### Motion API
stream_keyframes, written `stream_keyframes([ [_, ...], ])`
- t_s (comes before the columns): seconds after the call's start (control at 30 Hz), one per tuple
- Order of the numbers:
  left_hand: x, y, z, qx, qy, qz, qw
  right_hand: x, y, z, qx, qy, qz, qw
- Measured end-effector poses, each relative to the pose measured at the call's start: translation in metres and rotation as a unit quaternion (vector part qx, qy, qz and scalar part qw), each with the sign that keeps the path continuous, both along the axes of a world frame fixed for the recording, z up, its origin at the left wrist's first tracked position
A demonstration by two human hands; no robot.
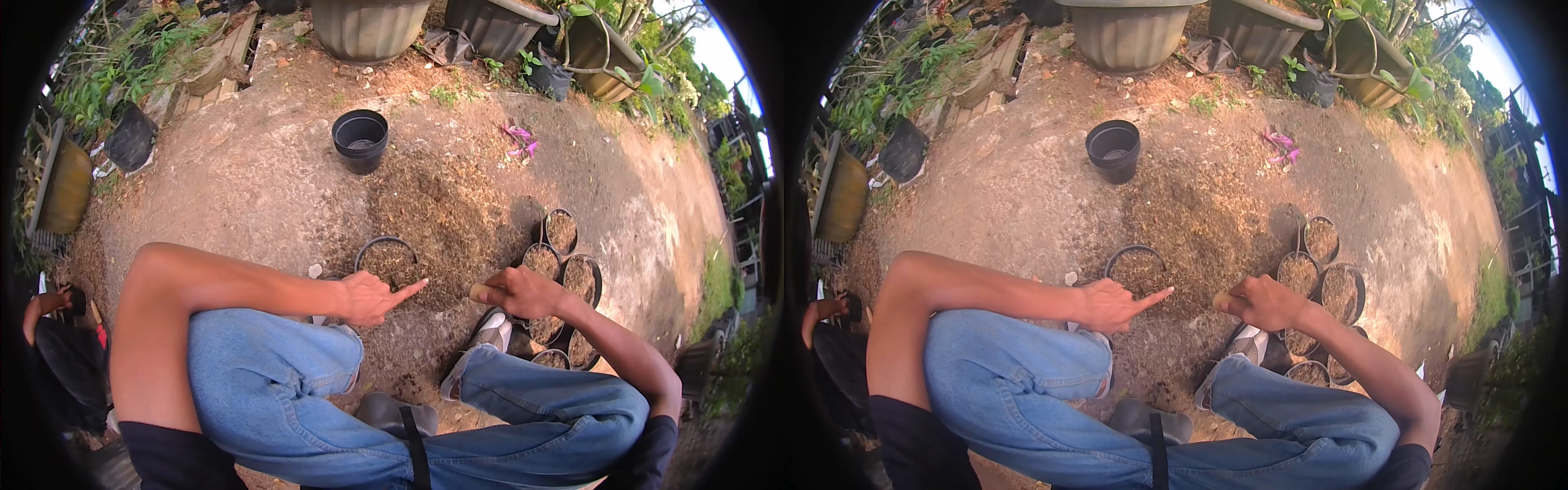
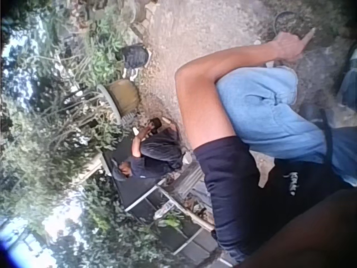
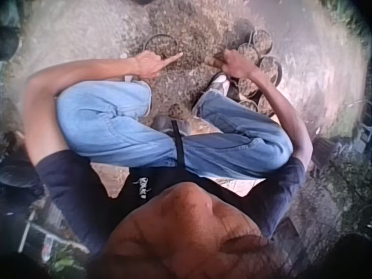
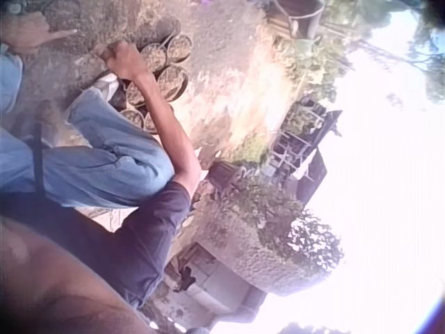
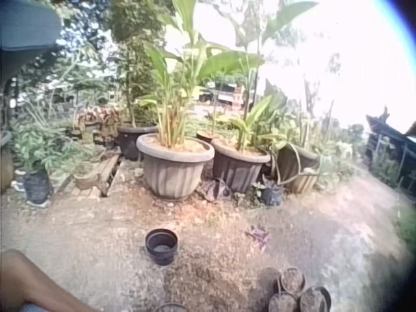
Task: The person scoops soil from a pile on the ground using a small trowel and fills several black plastic pots. The person places the filled pots in a row and continues the process for multiple containers.
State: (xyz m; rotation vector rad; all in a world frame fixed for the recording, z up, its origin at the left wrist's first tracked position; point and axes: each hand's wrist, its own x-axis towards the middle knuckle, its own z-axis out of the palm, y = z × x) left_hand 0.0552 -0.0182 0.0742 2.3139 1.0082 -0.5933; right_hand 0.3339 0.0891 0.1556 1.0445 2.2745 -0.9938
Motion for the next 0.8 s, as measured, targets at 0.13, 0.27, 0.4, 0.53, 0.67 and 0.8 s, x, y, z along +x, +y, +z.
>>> stream_keyframes([
  [0.13,0.0,-0.004,-0.012,-0.007,0.011,-0.007,1.0,-0.005,-0.002,0.011,0.005,-0.027,-0.004,1.0],
  [0.27,0.002,0.002,-0.011,0.001,0.019,0.019,1.0,0.0,0.0,0.01,0.009,-0.034,-0.003,0.999],
  [0.4,0.009,0.006,0.001,0.006,-0.022,-0.012,1.0,0.001,0.001,0.01,0.012,-0.042,-0.003,0.999],
  [0.53,0.002,-0.001,-0.012,0.025,-0.003,-0.009,1.0,-0.009,-0.002,0.019,0.008,-0.045,-0.006,0.999],
  [0.67,-0.003,0.004,-0.005,0.016,0.021,0.024,0.999,-0.011,-0.002,0.018,0.021,-0.06,-0.003,0.998],
  [0.8,-0.002,0.001,0.009,-0.009,-0.014,0.009,1.0,-0.023,-0.004,0.023,-0.01,-0.073,-0.003,0.997],
])
